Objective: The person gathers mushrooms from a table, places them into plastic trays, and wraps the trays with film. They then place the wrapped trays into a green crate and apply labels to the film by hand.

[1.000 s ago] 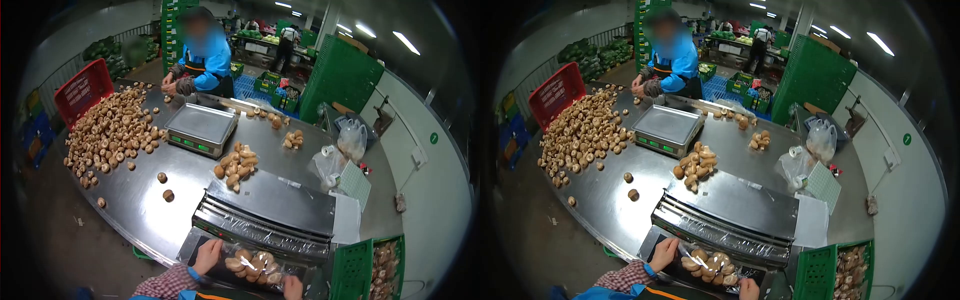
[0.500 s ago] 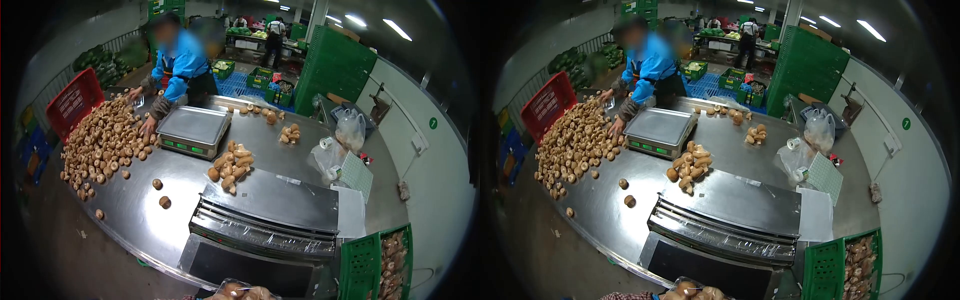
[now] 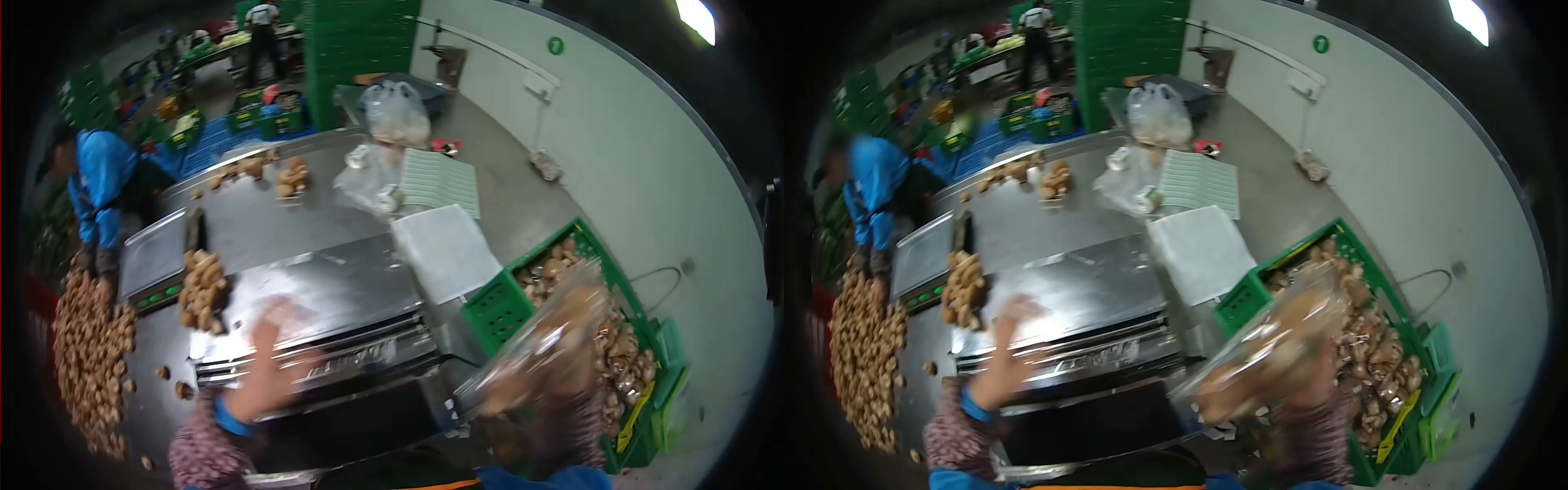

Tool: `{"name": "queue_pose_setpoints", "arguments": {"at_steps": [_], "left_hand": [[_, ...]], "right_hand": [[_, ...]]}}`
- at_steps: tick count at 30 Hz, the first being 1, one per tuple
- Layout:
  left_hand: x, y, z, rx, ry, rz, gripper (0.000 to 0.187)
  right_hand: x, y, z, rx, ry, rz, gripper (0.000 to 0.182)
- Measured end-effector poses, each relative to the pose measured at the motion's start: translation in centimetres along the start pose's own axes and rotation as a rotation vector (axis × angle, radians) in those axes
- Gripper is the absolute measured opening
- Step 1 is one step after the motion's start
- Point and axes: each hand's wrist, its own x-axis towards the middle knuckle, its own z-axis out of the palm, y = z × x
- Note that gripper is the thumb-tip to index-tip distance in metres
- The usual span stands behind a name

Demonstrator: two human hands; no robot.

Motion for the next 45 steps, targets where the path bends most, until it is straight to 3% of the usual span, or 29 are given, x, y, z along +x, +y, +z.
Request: {"name": "queue_pose_setpoints", "arguments": {"at_steps": [1,4,6,7,9,10,11,13,18,22,23,24,26,27,28,29,31,33,35,36,37,39,41,43,44,45], "left_hand": [[1.4,-4.1,-2.2,0.340,0.091,0.115,0.049],[0.5,-15.6,-6.9,0.934,0.281,-0.279,0.056],[1.0,-17.1,-8.5,0.940,0.131,-0.712,0.072],[1.3,-17.3,-9.4,0.701,0.103,-0.670,0.077],[0.0,-20.1,-9.1,0.184,0.142,-0.612,0.081],[-1.3,-23.0,-8.3,0.469,0.077,-0.650,0.080],[-1.1,-21.8,-8.5,0.459,0.038,-0.720,0.081],[-0.8,-20.3,-8.2,0.446,-0.030,-0.723,0.083],[-0.5,-18.5,-5.1,0.437,-0.180,-0.462,0.080],[1.0,-16.4,-2.9,0.334,-0.347,-0.205,0.075],[1.6,-15.9,-2.6,0.326,-0.411,-0.172,0.076],[1.9,-15.9,-2.1,0.310,-0.441,-0.108,0.076],[2.7,-15.7,-1.3,0.269,-0.494,-0.023,0.076],[3.0,-15.1,-1.0,0.243,-0.531,-0.002,0.076],[3.2,-14.1,-1.1,0.250,-0.545,-0.001,0.076],[3.2,-14.7,-0.5,0.215,-0.565,0.013,0.078],[2.2,-13.1,-0.8,0.324,-0.484,0.014,0.080],[-0.5,-12.7,-0.9,0.332,-0.190,0.019,0.079],[-5.0,-8.9,-4.5,0.298,0.167,0.028,0.057],[-8.2,-7.2,-5.1,0.492,0.245,-0.157,0.045],[-11.1,-5.7,-5.9,0.784,0.128,-0.315,0.036],[-14.9,-4.9,-5.2,0.852,-0.028,-0.469,0.043],[-15.0,-5.9,-3.6,0.808,0.039,-0.520,0.047],[-13.7,-7.1,-2.4,0.749,0.082,-0.469,0.042],[-13.3,-8.1,-1.9,0.671,0.072,-0.456,0.038],[-13.0,-8.7,-1.8,0.592,0.061,-0.443,0.034]], "right_hand": [[1.6,-2.2,-3.0,0.143,0.222,-0.094,0.058],[5.3,-5.8,-15.7,-0.025,0.377,-0.102,0.043],[6.6,-3.4,-19.2,-0.114,0.327,0.090,0.040],[7.6,-0.4,-20.0,-0.102,0.281,0.222,0.043],[7.6,5.4,-20.0,0.004,0.415,0.369,0.040],[8.2,8.3,-20.8,0.168,0.672,0.457,0.040],[7.8,10.1,-21.6,0.089,0.759,0.461,0.044],[8.2,11.5,-23.7,-0.297,0.754,0.388,0.053],[8.5,11.4,-23.9,-1.553,0.517,0.336,0.077],[9.2,9.4,-22.8,-2.032,0.182,0.171,0.096],[10.4,9.4,-23.5,-2.079,0.118,-0.015,0.101],[9.7,4.0,-12.1,-2.074,0.239,0.189,0.095],[9.6,1.4,-4.9,-1.567,0.175,-0.120,0.080],[9.3,3.1,-1.3,-1.503,0.190,-0.614,0.040],[8.3,3.0,4.3,-1.046,0.133,-0.223,0.039],[8.2,5.8,7.0,-0.978,0.006,-0.188,0.037],[8.3,10.9,12.7,-1.167,-0.384,-0.485,0.027],[8.6,14.9,13.3,-1.302,-0.378,-0.544,0.024],[8.1,15.9,10.2,-1.451,-0.227,-0.220,0.023],[7.0,15.2,9.5,-1.616,-0.180,-0.217,0.025],[6.0,15.6,8.6,-1.745,-0.148,-0.222,0.031],[4.3,16.4,9.1,-1.855,-0.244,-0.106,0.034],[3.8,17.5,11.0,-1.857,-0.234,-0.190,0.035],[4.6,19.2,11.7,-1.814,-0.305,-0.115,0.039],[5.0,20.8,10.6,-1.776,-0.319,-0.271,0.035],[5.1,20.3,10.3,-1.778,-0.318,-0.271,0.035]]}}
